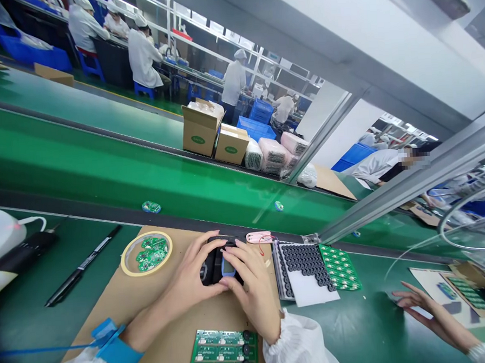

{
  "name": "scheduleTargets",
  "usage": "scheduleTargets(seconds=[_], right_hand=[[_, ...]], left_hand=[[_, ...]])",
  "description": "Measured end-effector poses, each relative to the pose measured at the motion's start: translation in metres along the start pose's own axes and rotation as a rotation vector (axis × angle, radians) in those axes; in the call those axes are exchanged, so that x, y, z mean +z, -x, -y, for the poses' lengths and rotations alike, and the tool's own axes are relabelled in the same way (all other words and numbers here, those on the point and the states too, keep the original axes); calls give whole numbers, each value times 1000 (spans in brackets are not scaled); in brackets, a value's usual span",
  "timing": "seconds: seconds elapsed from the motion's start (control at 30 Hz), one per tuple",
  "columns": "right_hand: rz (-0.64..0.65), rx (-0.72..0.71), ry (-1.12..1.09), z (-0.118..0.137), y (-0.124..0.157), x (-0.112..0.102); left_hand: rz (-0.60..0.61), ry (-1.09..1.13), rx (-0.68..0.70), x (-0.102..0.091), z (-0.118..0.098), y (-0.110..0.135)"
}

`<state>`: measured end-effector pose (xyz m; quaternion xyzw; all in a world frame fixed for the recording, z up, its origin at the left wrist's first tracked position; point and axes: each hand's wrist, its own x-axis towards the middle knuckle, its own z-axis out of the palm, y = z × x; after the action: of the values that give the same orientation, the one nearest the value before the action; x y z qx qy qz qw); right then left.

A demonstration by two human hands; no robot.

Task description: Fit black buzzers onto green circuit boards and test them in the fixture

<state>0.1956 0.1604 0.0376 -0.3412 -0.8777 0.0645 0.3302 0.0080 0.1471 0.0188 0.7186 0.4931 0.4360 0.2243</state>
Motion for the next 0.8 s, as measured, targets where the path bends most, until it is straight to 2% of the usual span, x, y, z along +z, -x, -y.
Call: scheduleTargets(seconds=[0.23,0.47,0.8], right_hand=[[-145,43,16,2,-3,6],[-158,127,-14,5,-7,9],[-176,132,-83,1,-6,14]], left_hand=[[5,-18,-7,1,-1,-1],[13,-41,-8,1,1,-2],[24,-55,-67,2,-2,-2]])
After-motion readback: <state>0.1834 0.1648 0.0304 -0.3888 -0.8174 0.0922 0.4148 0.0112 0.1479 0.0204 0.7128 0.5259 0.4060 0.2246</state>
